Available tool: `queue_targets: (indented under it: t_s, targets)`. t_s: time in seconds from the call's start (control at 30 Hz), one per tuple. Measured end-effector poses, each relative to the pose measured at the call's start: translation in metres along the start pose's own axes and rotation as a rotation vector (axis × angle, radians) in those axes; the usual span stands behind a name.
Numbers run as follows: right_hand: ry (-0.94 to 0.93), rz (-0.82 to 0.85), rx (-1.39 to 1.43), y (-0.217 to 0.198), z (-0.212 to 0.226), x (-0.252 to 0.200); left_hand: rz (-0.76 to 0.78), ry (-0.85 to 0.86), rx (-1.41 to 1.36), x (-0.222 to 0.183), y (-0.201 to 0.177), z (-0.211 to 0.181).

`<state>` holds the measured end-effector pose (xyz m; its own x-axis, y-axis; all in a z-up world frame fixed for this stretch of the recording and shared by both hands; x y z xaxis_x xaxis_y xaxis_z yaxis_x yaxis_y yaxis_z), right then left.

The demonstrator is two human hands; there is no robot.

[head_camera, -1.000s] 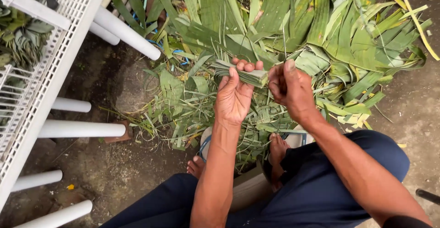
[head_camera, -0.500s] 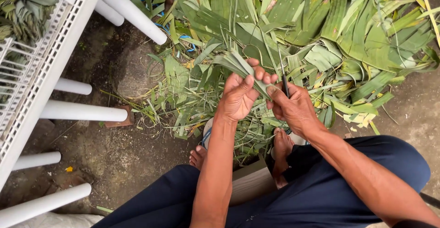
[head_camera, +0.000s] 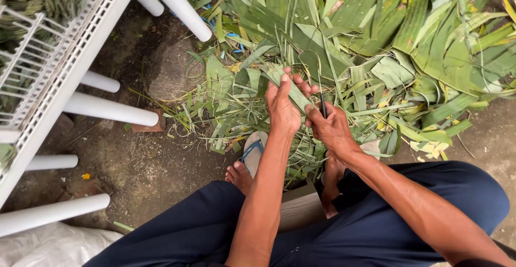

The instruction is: Stripping the midrib from banana leaves using a knife and stacking the prepared leaves.

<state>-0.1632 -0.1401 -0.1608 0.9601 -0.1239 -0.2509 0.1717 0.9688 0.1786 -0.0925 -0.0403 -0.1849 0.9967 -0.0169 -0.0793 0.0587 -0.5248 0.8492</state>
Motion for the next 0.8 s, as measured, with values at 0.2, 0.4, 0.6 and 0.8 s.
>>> queue_targets:
  t_s: [0.2, 0.4, 0.6, 0.8]
  targets:
    - [0.043, 0.014, -0.002, 0.007, -0.02, -0.01, -0.067, -0.006, 0.158, -0.006, 0.001, -0.011]
    - [0.113, 0.125, -0.087, 0.001, 0.03, -0.021, 0.097, -0.227, 0.325, 0.003, 0.007, -0.036]
    - [-0.124, 0.141, -0.305, -0.05, 0.018, 0.005, 0.302, -0.52, 0.559, 0.009, 0.028, -0.048]
    - [-0.069, 0.176, -0.062, -0.054, 0.036, 0.003, 0.432, -0.756, 0.698, 0.008, 0.027, -0.036]
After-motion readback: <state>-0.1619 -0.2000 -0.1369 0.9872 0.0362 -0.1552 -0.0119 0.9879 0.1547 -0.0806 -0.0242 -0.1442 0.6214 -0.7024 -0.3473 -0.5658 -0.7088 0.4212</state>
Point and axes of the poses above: each hand's wrist, its own x-axis towards the middle knuckle, its own y-axis out of the palm, z = x × y, the point moved 4 cm from there along x, towards the middle knuckle, and after that the axes turned 4 degrees about z, right-handed, at the moved point
